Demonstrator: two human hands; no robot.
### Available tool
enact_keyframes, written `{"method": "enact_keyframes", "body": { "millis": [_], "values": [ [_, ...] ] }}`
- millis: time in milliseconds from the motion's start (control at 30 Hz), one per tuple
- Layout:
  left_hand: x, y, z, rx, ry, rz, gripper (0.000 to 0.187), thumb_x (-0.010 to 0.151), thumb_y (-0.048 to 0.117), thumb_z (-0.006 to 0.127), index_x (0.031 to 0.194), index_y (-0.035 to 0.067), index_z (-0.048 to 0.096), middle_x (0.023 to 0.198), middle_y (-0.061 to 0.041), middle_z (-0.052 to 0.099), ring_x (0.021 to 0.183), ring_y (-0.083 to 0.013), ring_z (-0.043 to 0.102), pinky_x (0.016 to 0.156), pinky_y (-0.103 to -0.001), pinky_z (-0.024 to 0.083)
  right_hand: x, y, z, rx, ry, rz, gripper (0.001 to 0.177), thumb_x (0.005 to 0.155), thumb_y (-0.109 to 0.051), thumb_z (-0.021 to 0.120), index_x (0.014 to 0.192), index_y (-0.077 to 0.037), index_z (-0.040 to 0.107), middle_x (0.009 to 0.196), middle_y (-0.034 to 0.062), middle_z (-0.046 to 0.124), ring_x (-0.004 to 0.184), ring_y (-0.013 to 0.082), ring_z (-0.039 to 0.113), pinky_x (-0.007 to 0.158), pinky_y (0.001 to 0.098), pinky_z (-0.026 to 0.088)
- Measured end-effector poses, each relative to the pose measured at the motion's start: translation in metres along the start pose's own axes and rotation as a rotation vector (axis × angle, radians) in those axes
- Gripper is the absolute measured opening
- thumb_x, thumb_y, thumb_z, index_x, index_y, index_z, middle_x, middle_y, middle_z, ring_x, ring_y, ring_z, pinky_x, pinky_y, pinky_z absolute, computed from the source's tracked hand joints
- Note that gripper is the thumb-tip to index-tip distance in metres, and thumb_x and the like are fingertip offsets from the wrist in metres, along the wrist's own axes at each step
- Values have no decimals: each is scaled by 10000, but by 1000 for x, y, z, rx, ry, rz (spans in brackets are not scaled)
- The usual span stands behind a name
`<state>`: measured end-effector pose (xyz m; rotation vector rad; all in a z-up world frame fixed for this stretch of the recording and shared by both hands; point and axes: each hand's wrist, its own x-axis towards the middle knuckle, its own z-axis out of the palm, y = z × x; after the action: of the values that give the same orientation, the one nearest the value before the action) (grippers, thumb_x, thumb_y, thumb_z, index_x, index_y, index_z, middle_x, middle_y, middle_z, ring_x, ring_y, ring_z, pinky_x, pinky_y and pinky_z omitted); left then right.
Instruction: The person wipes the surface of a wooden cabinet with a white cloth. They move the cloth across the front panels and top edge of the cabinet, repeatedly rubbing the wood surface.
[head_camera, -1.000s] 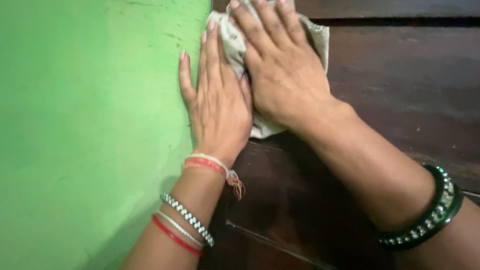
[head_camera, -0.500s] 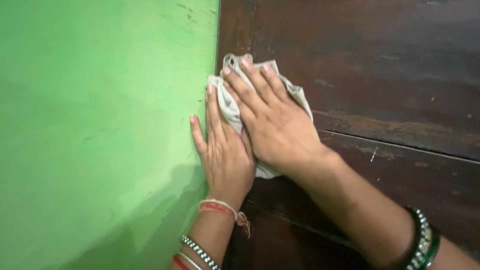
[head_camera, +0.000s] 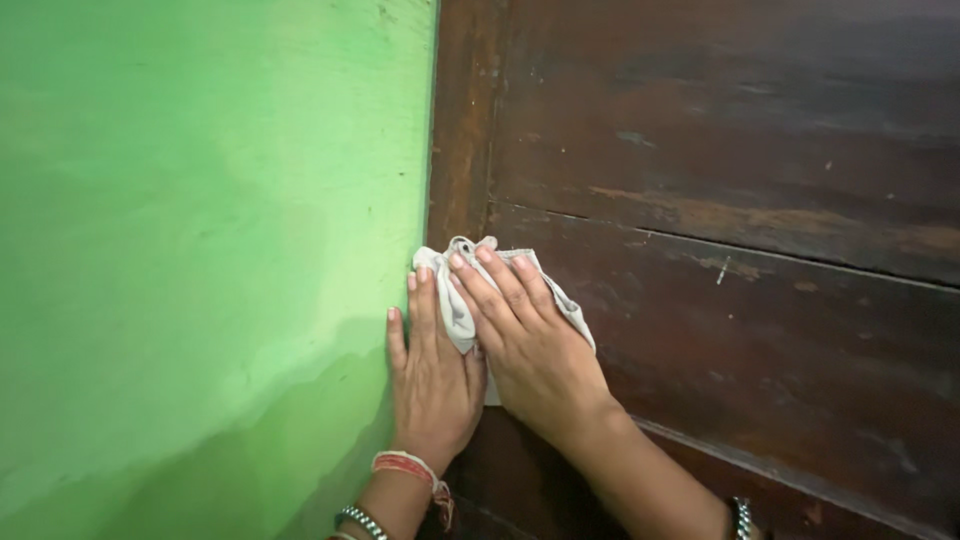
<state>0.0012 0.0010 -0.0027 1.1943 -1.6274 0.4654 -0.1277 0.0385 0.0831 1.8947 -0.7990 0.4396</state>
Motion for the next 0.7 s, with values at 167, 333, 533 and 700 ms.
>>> {"method": "enact_keyframes", "body": {
  "millis": [167,333,533,700],
  "values": [
    [-6,8,-3,7,3,41,723,996,284,431,1591,-53,199,1689,-211,161,1579,-361,104,1234,-590,22,-21,2,-4,106,20,22,597,884,-194,519,1424,60,524,1632,110,358,1531,269,277,1265,467,176],
    [-11,36,-6,31,8,152,746,955,272,469,1571,-56,205,1677,-212,174,1568,-388,102,1217,-642,3,-50,15,-17,98,-47,45,572,841,-174,518,1364,55,559,1625,117,350,1524,278,274,1249,486,184],
    [-17,86,0,-88,-65,238,730,973,272,486,1581,-34,221,1672,-232,187,1574,-384,104,1242,-606,21,-103,38,-36,78,-96,123,563,927,-242,475,1396,69,504,1605,151,330,1513,310,245,1233,520,156],
    [-26,141,6,-255,-54,353,749,1017,273,494,1617,-47,178,1702,-238,158,1598,-409,90,1303,-544,63,-163,61,-55,19,-120,239,592,932,-301,490,1410,48,490,1619,126,320,1523,309,230,1245,529,133]
  ]
}}
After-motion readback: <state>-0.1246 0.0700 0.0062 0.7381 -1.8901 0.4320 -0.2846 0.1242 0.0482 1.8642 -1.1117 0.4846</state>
